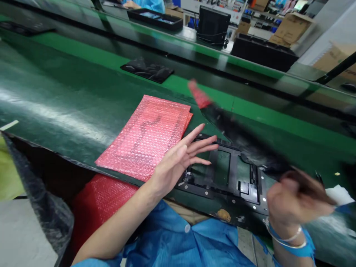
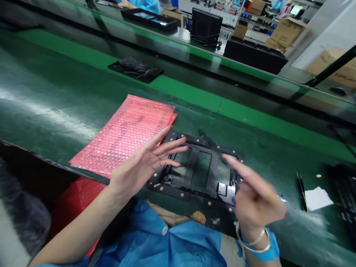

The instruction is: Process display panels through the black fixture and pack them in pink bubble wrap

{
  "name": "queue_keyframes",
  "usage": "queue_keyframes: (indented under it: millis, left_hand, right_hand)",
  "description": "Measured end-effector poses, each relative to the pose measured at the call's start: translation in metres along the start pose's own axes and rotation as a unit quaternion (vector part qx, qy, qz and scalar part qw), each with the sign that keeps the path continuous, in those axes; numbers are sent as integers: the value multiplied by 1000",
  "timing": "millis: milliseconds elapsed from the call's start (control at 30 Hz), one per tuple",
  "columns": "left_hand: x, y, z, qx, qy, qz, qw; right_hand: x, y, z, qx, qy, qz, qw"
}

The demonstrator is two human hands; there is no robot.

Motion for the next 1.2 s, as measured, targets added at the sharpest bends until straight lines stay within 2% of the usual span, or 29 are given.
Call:
queue_keyframes:
  millis: [67, 100, 167, 200, 233, 300, 400, 500, 767, 900, 1000, 1200]
  left_hand:
    - [4, -4, -20, -14, 123, 18, 992]
    - [7, -6, -31, -39, 202, 19, 978]
    - [15, -11, -50, -71, 359, 21, 930]
    - [19, -13, -57, -73, 425, 25, 902]
    - [22, -15, -62, -66, 477, 33, 876]
    - [27, -18, -66, -41, 537, 49, 841]
    - [30, -19, -65, -17, 557, 53, 829]
    - [32, -18, -62, 2, 561, 50, 826]
    - [39, -18, -61, 43, 613, 51, 788]
    - [41, -18, -61, 47, 635, 44, 770]
    - [42, -17, -60, 45, 649, 43, 758]
    - [42, -17, -59, 47, 658, 43, 751]
  right_hand:
    - [-15, 0, -9, -129, 44, 105, 985]
    - [-23, -3, -14, -194, 85, 192, 958]
    - [-35, -12, -20, -280, 164, 394, 860]
    - [-38, -18, -21, -294, 189, 472, 810]
    - [-39, -22, -22, -287, 199, 523, 777]
    - [-37, -28, -22, -248, 199, 581, 749]
    - [-33, -31, -17, -164, 183, 631, 736]
    - [-32, -31, -12, -124, 172, 656, 725]
    - [-35, -30, -11, -92, 153, 661, 729]
    - [-32, -27, -11, -85, 142, 646, 745]
    - [-31, -27, -11, -78, 135, 647, 746]
    - [-31, -25, -11, -65, 129, 633, 760]
Point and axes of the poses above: each hand's wrist, its own y-axis towards the middle knuckle, its own z-axis out of the palm, x = y × z, the point moved 2 cm from there along y, towards the middle knuckle, and after that the axes turned 1 degree about -y, right-handed, at the moved point
